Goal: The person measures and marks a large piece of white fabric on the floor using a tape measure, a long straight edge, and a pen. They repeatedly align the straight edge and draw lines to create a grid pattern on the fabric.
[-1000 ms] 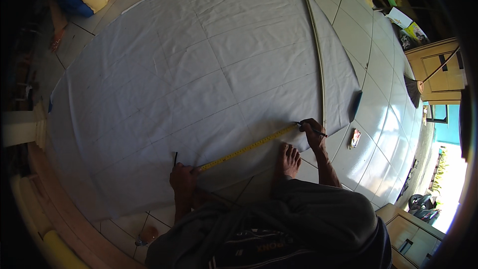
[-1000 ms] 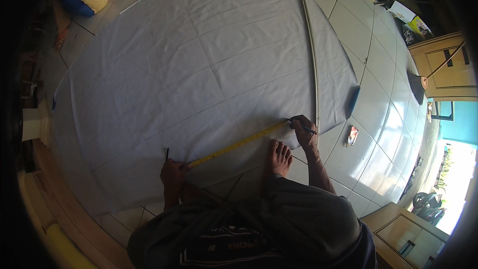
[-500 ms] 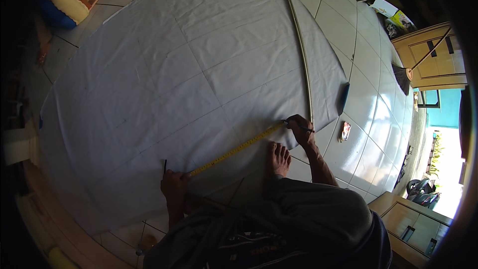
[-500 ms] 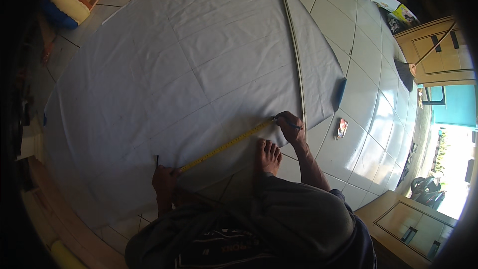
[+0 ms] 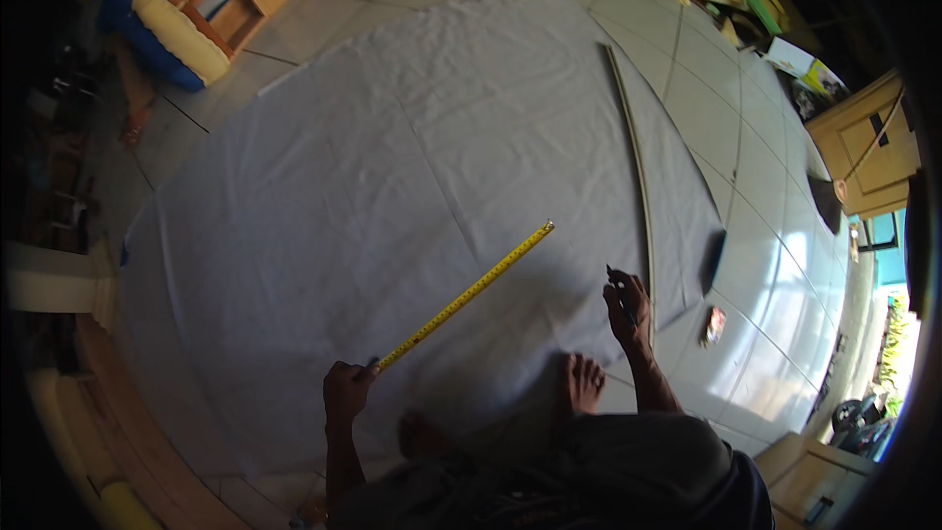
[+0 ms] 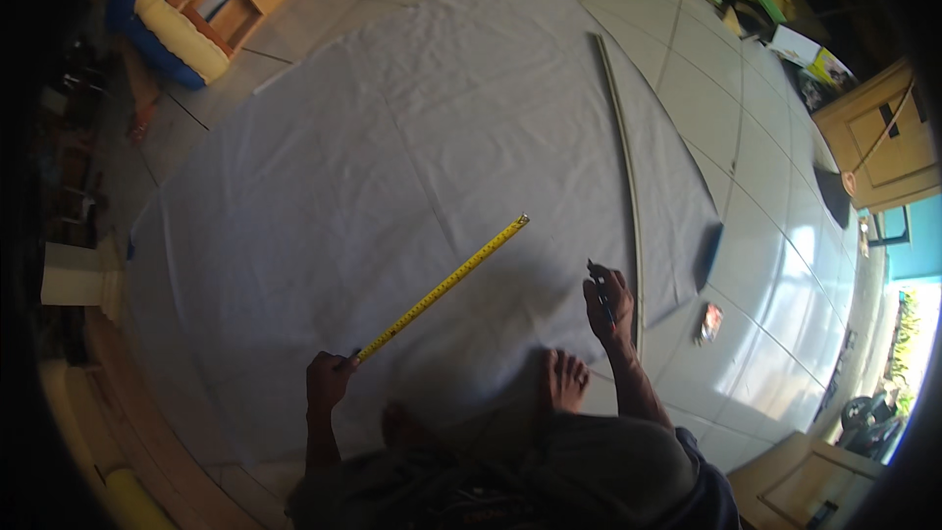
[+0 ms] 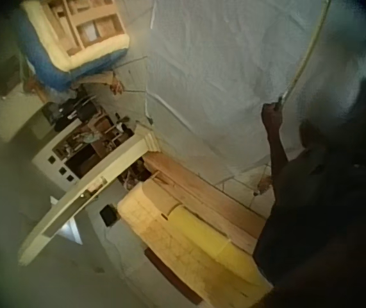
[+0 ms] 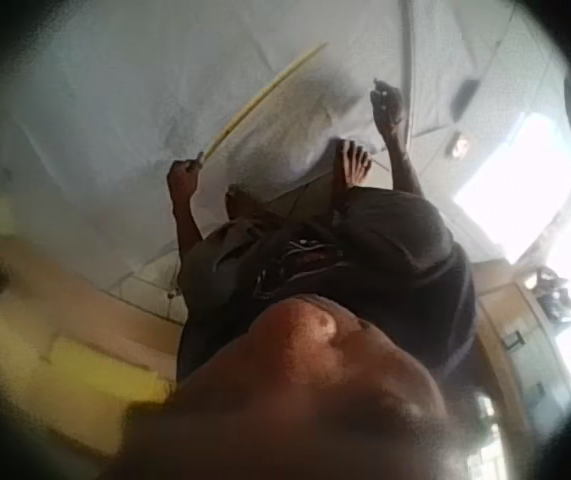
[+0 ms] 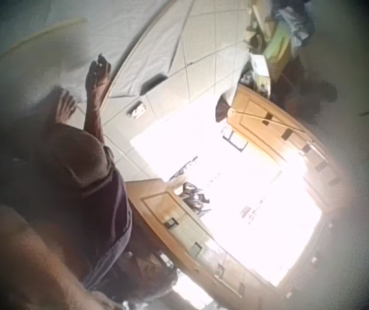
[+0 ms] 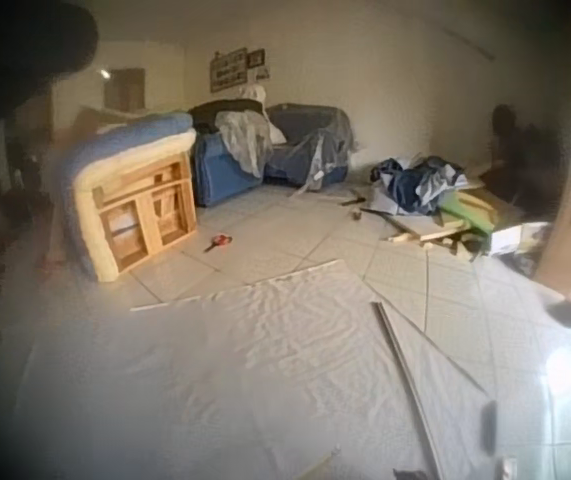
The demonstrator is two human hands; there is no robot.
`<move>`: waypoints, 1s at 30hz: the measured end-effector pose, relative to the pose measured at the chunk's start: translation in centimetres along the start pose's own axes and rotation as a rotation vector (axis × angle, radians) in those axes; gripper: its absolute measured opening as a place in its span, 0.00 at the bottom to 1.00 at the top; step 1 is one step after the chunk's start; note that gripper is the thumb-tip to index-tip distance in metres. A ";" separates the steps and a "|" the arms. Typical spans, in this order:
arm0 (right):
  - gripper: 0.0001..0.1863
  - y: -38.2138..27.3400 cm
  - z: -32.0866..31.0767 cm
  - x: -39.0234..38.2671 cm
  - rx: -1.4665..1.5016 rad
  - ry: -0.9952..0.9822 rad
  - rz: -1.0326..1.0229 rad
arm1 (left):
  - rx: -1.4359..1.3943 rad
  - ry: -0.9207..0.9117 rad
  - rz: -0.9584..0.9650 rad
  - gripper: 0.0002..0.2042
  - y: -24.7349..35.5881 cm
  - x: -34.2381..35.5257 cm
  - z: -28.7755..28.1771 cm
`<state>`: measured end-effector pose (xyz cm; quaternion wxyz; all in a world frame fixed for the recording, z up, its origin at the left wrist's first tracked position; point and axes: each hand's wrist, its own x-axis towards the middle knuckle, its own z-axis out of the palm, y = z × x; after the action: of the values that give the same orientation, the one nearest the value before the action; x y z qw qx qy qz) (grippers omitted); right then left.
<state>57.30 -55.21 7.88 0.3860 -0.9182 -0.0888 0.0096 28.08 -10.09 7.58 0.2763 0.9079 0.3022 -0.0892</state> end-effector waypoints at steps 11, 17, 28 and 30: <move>0.14 -6.4 -5.7 7.7 0.102 -0.006 0.126 | 0.127 0.213 -0.029 0.19 1.5 11.4 -16.9; 0.17 -9.6 -8.2 11.1 0.258 0.024 0.193 | 0.123 0.239 -0.020 0.20 2.5 15.5 -21.6; 0.14 -12.5 6.7 26.8 0.245 -0.252 0.216 | 0.254 0.252 0.105 0.19 -0.8 51.6 -19.5; 0.13 -13.5 10.8 31.9 0.157 -0.271 -0.168 | 0.226 0.193 0.036 0.21 -1.6 56.9 -19.0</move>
<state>85.69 -32.89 11.56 0.4403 -0.8649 -0.2154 0.1077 72.59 29.95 3.95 0.1437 0.9429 0.2991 -0.0298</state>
